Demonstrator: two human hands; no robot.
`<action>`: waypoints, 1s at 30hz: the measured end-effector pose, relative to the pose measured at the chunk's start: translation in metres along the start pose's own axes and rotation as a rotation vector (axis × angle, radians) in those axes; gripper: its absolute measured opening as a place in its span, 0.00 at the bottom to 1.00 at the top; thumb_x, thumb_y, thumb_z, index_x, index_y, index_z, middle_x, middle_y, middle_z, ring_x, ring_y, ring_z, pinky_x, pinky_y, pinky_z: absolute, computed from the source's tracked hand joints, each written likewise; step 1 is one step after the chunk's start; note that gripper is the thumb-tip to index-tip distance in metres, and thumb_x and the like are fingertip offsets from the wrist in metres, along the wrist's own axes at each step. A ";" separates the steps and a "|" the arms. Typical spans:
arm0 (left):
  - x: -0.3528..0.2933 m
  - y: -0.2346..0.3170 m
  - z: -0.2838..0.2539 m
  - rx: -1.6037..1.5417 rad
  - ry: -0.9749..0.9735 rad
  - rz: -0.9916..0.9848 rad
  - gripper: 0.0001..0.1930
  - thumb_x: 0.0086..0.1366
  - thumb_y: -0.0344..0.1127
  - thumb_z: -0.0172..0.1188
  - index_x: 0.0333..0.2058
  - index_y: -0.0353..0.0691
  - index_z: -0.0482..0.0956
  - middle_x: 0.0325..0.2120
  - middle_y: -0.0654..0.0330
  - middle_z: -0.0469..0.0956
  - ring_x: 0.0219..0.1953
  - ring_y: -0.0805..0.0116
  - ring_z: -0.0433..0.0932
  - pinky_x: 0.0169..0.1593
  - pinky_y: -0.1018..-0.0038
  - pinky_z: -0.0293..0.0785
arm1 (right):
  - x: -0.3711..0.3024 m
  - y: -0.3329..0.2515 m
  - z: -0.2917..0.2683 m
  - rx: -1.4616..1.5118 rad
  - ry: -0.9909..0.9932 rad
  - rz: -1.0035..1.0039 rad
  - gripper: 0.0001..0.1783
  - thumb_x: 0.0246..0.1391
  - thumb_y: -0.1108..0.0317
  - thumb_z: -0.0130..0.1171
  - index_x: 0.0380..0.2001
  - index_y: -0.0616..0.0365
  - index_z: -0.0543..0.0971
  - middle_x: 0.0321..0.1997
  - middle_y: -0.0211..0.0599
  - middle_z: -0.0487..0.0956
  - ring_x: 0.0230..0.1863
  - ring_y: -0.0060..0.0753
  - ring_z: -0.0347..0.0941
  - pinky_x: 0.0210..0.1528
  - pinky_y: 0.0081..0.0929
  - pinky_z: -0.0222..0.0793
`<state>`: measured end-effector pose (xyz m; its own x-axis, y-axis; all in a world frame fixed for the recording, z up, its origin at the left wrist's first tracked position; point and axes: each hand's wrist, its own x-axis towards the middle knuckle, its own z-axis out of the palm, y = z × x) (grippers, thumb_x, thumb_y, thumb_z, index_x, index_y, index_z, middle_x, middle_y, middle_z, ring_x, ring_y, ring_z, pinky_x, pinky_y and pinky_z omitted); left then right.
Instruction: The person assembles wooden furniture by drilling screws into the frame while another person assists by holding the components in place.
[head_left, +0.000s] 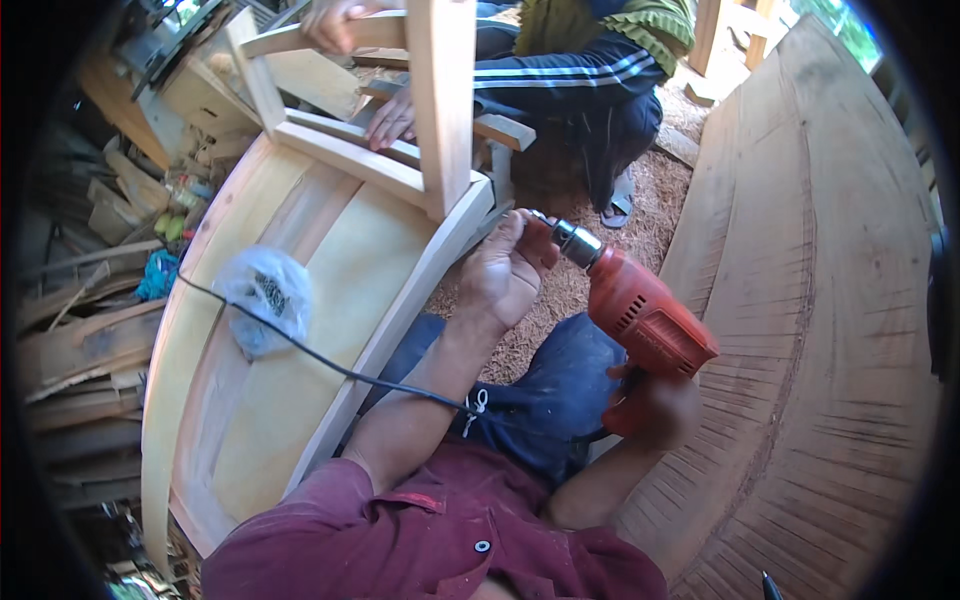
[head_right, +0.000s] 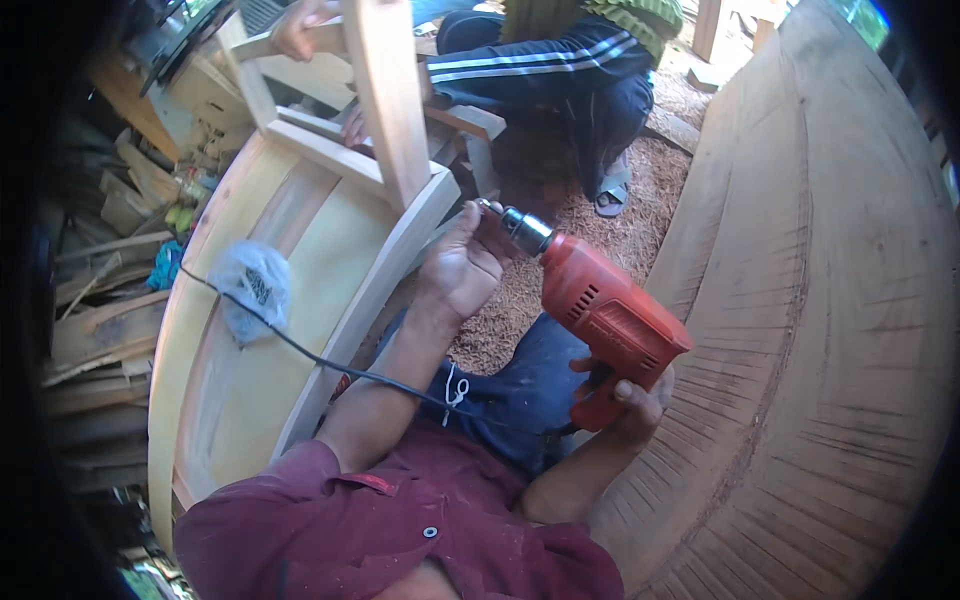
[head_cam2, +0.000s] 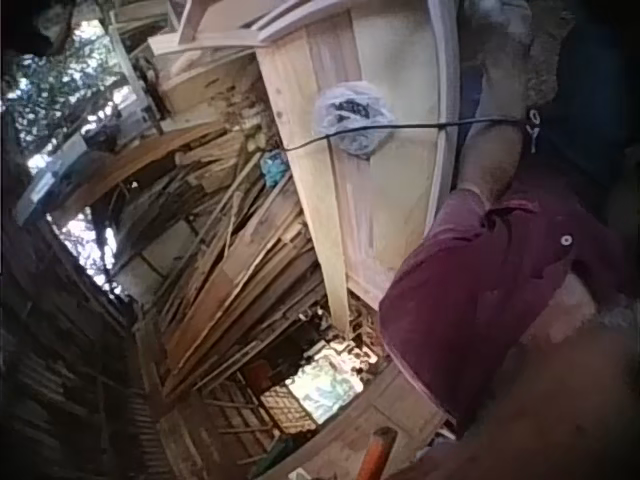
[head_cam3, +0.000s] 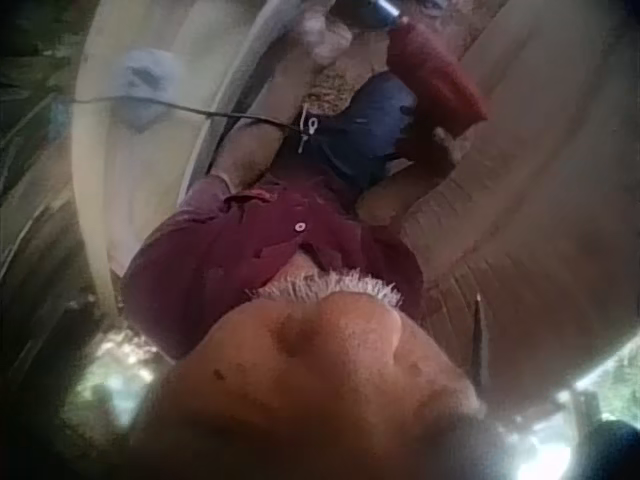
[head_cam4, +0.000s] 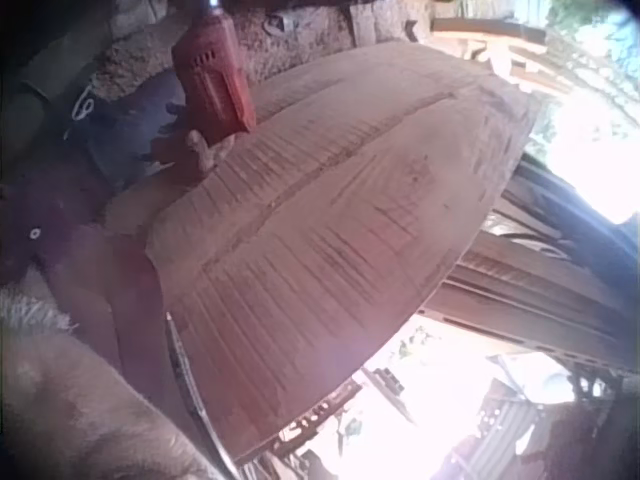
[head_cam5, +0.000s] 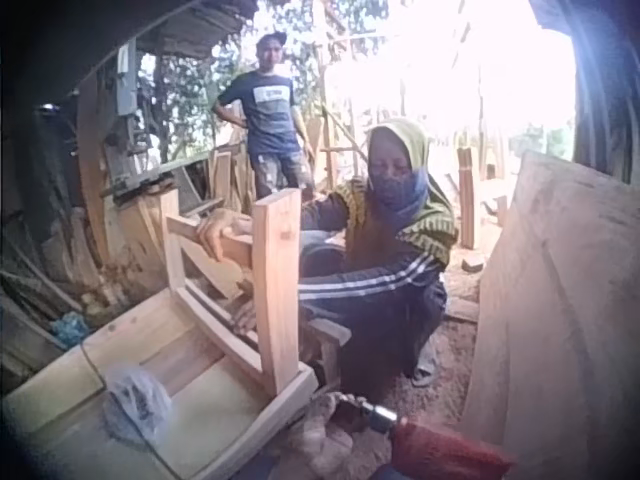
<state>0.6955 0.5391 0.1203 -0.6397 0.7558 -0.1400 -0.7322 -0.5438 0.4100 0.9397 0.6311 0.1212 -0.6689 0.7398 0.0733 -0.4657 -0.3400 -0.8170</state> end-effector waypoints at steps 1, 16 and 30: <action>0.000 0.003 0.004 -0.039 -0.002 0.021 0.09 0.72 0.39 0.57 0.42 0.41 0.79 0.39 0.58 0.83 0.46 0.64 0.82 0.51 0.66 0.77 | -0.002 0.003 -0.002 0.016 -0.003 -0.005 0.41 0.41 0.63 0.67 0.55 0.81 0.67 0.41 0.67 0.80 0.29 0.52 0.83 0.22 0.34 0.82; -0.002 0.002 -0.005 0.144 0.032 0.199 0.10 0.75 0.37 0.52 0.43 0.37 0.76 0.44 0.51 0.81 0.54 0.51 0.80 0.62 0.53 0.76 | -0.001 0.018 -0.007 0.056 0.015 0.131 0.42 0.40 0.67 0.67 0.57 0.81 0.64 0.43 0.66 0.80 0.27 0.49 0.82 0.22 0.31 0.80; -0.001 0.001 -0.018 0.290 -0.004 0.271 0.11 0.76 0.37 0.50 0.46 0.37 0.75 0.47 0.51 0.81 0.52 0.54 0.81 0.62 0.54 0.75 | 0.006 0.026 -0.010 0.064 0.014 0.196 0.43 0.39 0.66 0.66 0.58 0.79 0.65 0.40 0.63 0.81 0.28 0.45 0.82 0.24 0.30 0.81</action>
<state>0.6908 0.5314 0.1048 -0.7995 0.6006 0.0115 -0.4399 -0.5984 0.6696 0.9294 0.6326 0.0945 -0.7425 0.6635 -0.0914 -0.3636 -0.5139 -0.7770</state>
